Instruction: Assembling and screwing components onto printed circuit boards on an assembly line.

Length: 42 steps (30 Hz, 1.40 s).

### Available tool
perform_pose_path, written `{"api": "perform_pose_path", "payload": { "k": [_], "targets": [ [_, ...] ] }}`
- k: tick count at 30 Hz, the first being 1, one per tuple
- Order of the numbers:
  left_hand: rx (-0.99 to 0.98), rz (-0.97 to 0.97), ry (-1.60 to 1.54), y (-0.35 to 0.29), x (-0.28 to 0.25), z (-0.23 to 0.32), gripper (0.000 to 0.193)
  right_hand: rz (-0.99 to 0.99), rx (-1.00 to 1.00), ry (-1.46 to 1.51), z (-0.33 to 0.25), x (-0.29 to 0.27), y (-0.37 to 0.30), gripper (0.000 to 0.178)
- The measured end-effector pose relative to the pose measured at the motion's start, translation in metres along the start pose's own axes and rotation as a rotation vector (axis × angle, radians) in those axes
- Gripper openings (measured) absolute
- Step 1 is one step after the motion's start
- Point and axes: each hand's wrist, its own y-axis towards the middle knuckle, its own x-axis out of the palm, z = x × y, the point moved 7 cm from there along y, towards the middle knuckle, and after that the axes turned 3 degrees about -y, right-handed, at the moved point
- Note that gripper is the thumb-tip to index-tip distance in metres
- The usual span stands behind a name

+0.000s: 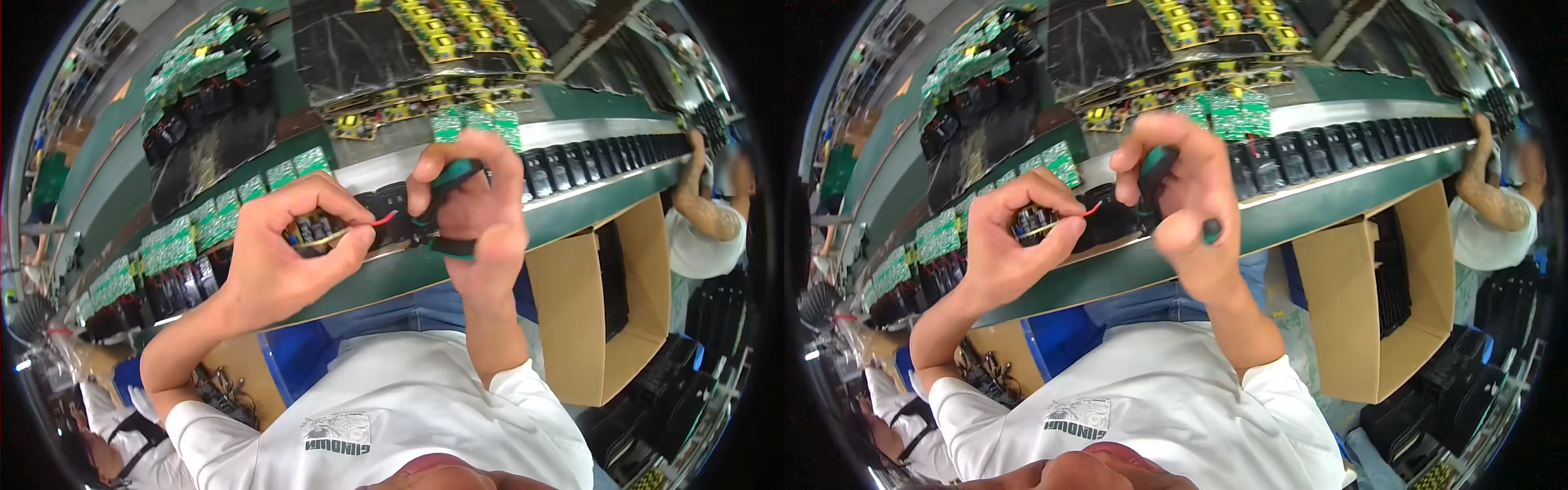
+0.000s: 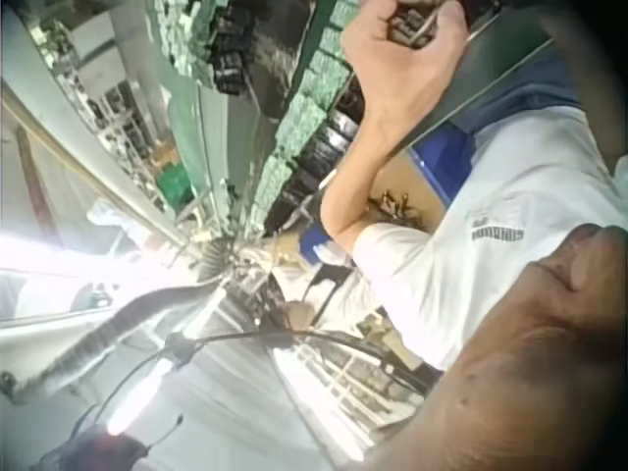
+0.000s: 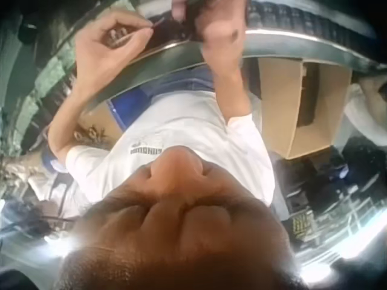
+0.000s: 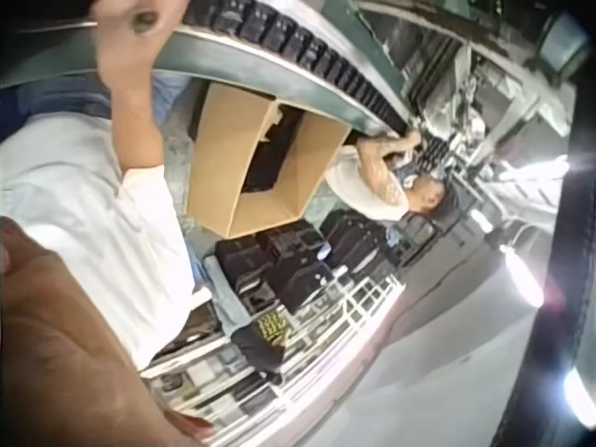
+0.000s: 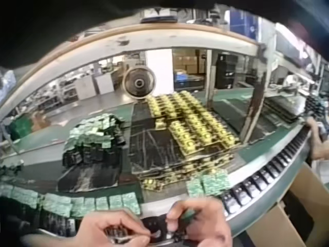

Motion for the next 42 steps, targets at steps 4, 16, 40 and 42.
{"api": "perform_pose_path", "payload": {
  "k": [4,16,40,42],
  "targets": [
    [0.171,-0.049,0.602,-0.018,-0.013,-0.026,0.021,0.010,0.299,0.280,0.034,0.001,-0.007,0.050],
    [0.540,-0.097,1.234,-0.022,0.007,-0.057,0.021,0.054,0.027,0.090,0.049,0.014,-0.040,0.049],
    [0.502,-0.233,1.322,-0.016,0.012,-0.059,0.029,0.046,0.009,0.064,0.046,0.022,-0.034,0.040],
    [0.502,-0.257,1.303,-0.014,0.011,-0.059,0.029,0.115,0.040,0.072,0.055,0.021,-0.023,0.035]
  ]
}}
